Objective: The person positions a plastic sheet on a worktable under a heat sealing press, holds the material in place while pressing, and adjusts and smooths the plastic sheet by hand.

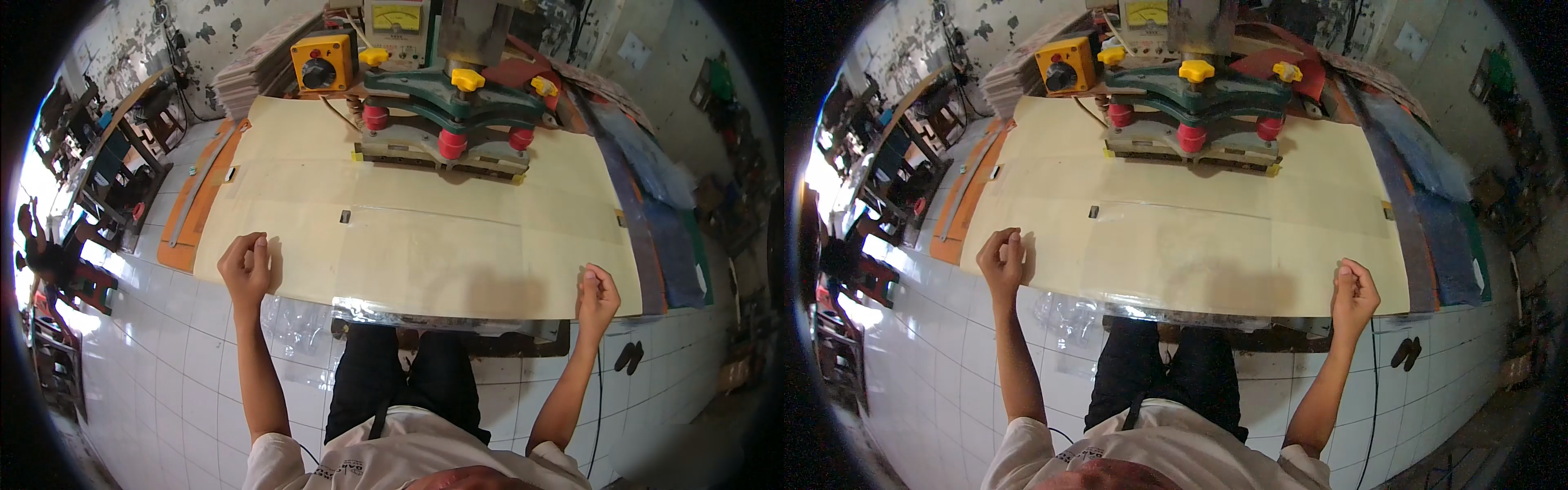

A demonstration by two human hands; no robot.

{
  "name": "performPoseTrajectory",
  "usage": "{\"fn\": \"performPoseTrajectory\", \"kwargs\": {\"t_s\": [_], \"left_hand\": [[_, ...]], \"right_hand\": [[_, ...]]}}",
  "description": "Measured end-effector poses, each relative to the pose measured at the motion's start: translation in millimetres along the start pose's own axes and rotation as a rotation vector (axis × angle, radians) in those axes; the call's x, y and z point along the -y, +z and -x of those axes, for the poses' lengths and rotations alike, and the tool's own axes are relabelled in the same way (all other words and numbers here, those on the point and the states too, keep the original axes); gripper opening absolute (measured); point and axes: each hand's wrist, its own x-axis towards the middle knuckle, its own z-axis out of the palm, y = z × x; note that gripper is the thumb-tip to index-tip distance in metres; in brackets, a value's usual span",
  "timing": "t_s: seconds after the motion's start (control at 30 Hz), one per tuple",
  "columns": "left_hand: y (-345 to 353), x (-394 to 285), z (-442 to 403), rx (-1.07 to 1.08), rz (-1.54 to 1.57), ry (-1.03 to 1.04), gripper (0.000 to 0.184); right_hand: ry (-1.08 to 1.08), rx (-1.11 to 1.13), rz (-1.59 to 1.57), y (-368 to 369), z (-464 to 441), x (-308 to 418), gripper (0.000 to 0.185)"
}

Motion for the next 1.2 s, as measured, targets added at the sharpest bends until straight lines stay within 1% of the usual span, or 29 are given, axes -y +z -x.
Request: {"fn": "performPoseTrajectory", "kwargs": {"t_s": [0.07, 0.4, 0.7, 0.77, 0.87, 0.9, 0.97, 1.2], "left_hand": [[0, 0, 0, 0.000, 0.008, 0.009, 0.010], [0, 2, 0, -0.002, 0.032, 0.027, 0.009], [1, 7, 1, -0.031, 0.058, 0.047, 0.009], [2, 10, 2, -0.027, 0.080, -0.001, 0.009], [1, 9, 1, -0.033, 0.086, 0.018, 0.010], [1, 8, 0, -0.034, 0.088, 0.021, 0.010], [0, 8, 0, -0.022, 0.105, 0.003, 0.010], [-1, 9, -3, -0.013, 0.073, 0.010, 0.009]], "right_hand": [[-0.095, -0.029, 0.064, 1, -2, -7, 0.019], [-0.031, -0.017, -0.026, -1, -2, -9, 0.018], [-0.047, 0.001, 0.022, -5, -2, -18, 0.018], [-0.076, -0.019, 0.022, -4, -2, -22, 0.019], [-0.131, -0.002, -0.009, -2, -2, -25, 0.017], [-0.133, -0.005, -0.010, -3, -1, -19, 0.017], [-0.046, 0.008, 0.034, -4, 2, -8, 0.019], [-0.077, -0.023, 0.071, -3, -2, -15, 0.019]]}}
